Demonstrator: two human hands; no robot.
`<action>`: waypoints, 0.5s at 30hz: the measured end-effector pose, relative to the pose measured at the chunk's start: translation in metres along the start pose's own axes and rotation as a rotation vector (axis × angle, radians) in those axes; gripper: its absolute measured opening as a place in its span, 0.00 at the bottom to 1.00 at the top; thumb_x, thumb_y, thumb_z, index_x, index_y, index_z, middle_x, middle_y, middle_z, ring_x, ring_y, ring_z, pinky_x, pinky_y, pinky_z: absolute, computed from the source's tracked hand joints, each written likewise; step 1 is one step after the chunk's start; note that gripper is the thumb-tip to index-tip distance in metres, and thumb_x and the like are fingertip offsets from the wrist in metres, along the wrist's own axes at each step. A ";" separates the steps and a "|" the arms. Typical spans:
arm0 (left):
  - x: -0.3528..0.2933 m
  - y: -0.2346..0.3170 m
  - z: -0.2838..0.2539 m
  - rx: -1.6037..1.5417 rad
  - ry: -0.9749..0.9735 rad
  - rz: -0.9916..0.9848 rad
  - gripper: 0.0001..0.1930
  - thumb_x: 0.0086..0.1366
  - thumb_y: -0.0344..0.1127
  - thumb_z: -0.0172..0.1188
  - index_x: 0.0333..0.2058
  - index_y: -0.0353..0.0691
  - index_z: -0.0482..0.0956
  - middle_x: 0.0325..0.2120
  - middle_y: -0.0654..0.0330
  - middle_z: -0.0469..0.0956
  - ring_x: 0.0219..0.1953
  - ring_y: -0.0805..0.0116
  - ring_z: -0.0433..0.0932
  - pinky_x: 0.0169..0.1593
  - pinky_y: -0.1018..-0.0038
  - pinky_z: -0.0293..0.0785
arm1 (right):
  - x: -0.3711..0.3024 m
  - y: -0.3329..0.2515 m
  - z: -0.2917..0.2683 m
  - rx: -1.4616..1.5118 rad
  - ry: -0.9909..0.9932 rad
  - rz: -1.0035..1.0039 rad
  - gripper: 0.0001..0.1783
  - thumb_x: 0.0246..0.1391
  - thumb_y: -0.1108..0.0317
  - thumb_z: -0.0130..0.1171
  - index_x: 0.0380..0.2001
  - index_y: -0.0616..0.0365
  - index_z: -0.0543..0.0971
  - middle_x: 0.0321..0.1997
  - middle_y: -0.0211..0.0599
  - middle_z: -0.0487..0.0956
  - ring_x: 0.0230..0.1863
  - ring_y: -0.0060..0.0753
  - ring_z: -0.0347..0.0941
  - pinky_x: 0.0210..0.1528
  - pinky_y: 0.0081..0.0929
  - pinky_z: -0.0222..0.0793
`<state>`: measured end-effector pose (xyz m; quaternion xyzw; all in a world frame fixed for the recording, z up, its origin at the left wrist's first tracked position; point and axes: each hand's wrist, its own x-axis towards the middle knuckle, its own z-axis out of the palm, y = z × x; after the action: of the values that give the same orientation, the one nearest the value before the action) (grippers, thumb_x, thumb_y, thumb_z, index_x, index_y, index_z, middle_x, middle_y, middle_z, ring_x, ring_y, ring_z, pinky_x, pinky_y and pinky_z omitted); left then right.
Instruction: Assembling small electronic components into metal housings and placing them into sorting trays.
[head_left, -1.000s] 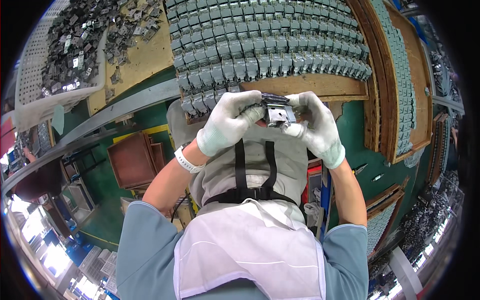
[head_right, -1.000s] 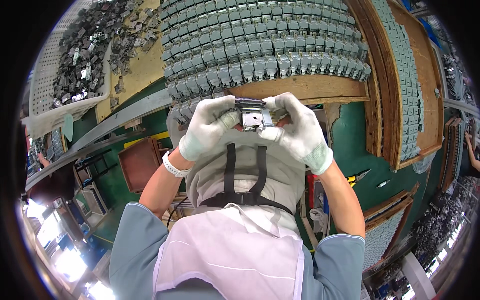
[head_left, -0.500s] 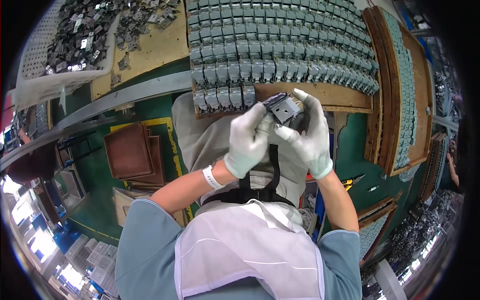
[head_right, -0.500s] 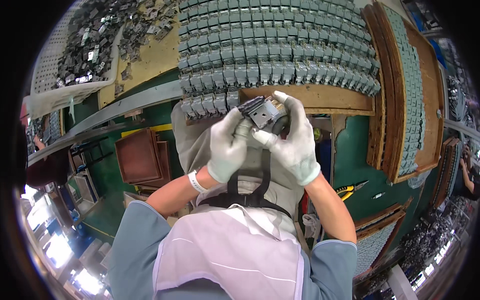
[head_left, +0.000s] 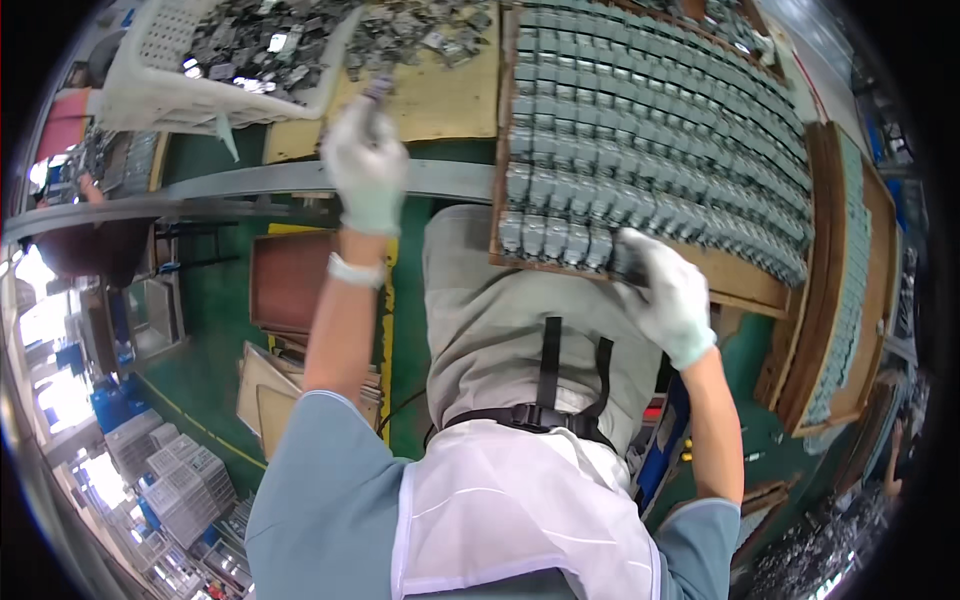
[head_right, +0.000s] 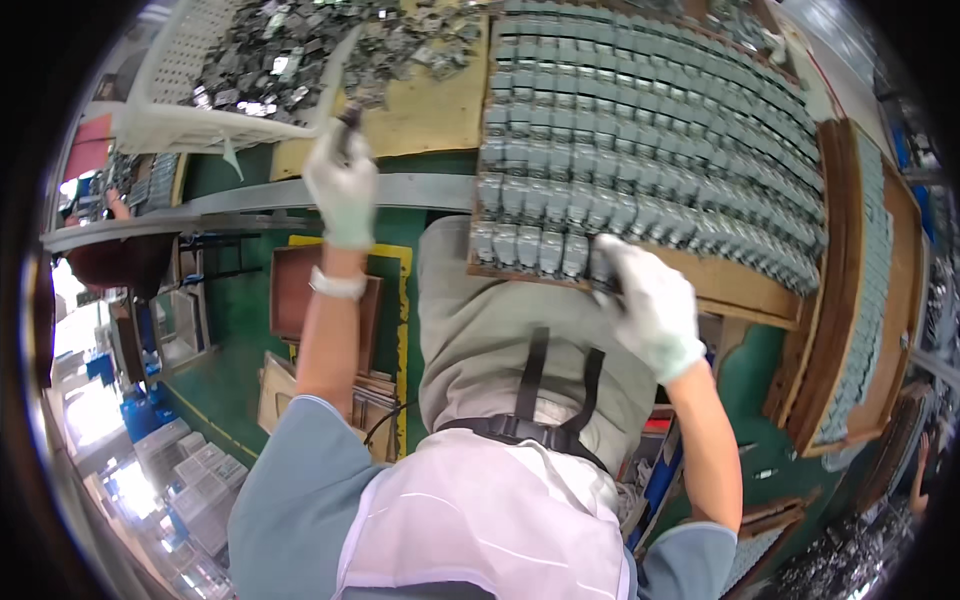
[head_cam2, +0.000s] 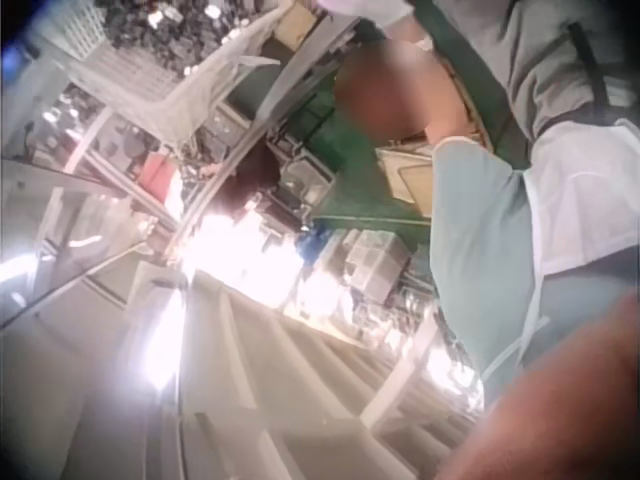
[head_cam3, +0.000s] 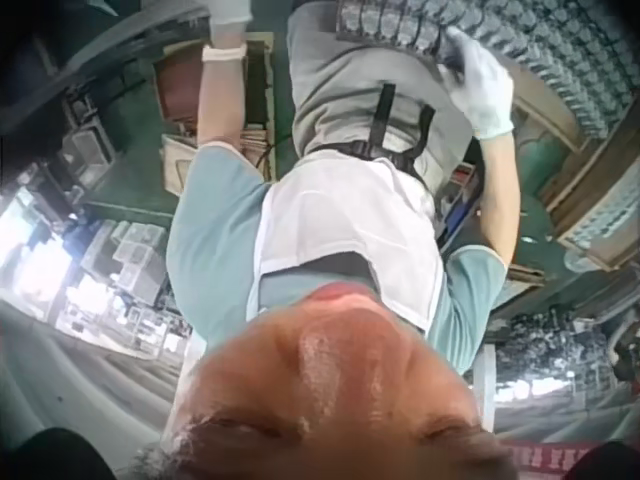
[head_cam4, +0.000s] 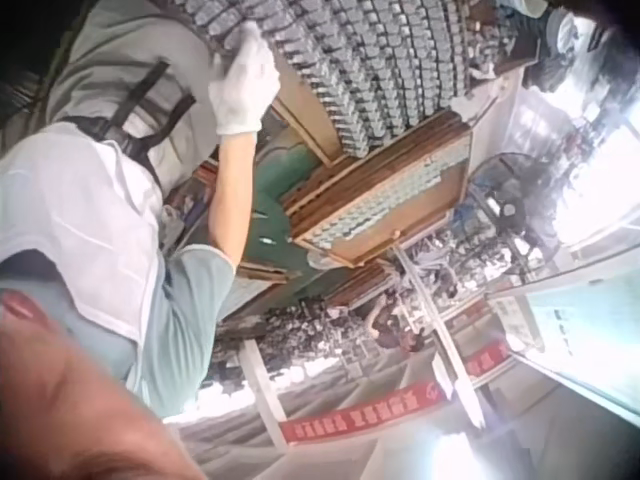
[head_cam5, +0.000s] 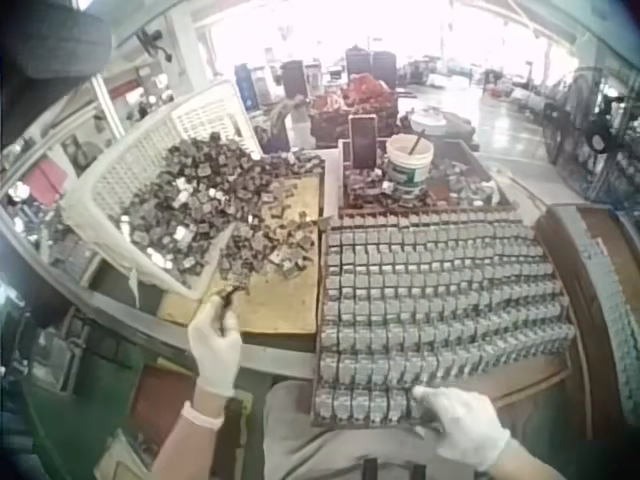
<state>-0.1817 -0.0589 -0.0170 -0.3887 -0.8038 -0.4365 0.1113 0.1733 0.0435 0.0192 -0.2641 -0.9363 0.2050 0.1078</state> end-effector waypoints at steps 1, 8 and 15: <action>0.014 -0.036 0.015 0.249 0.209 0.237 0.14 0.60 0.32 0.60 0.45 0.36 0.79 0.32 0.46 0.81 0.34 0.49 0.80 0.39 0.59 0.75 | 0.001 -0.004 0.005 0.020 -0.014 0.047 0.33 0.41 0.70 0.69 0.55 0.56 0.74 0.50 0.47 0.80 0.50 0.50 0.77 0.52 0.39 0.75; 0.035 -0.171 0.062 0.431 -0.328 0.131 0.21 0.62 0.34 0.54 0.55 0.45 0.77 0.46 0.47 0.81 0.48 0.49 0.80 0.50 0.60 0.74 | -0.021 0.000 -0.015 0.183 0.023 0.153 0.35 0.46 0.66 0.67 0.61 0.53 0.71 0.47 0.44 0.80 0.45 0.48 0.78 0.47 0.38 0.75; 0.063 -0.186 0.091 -0.691 -0.421 -0.488 0.21 0.66 0.38 0.61 0.50 0.28 0.75 0.47 0.51 0.82 0.47 0.62 0.81 0.49 0.69 0.74 | -0.180 0.141 -0.191 0.155 0.665 0.651 0.18 0.56 0.68 0.60 0.50 0.61 0.80 0.47 0.37 0.82 0.47 0.25 0.76 0.53 0.24 0.71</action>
<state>-0.3439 -0.0124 -0.1526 -0.2826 -0.6842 -0.6035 -0.2961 0.4466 0.1188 0.1104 -0.5865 -0.7012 0.2019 0.3514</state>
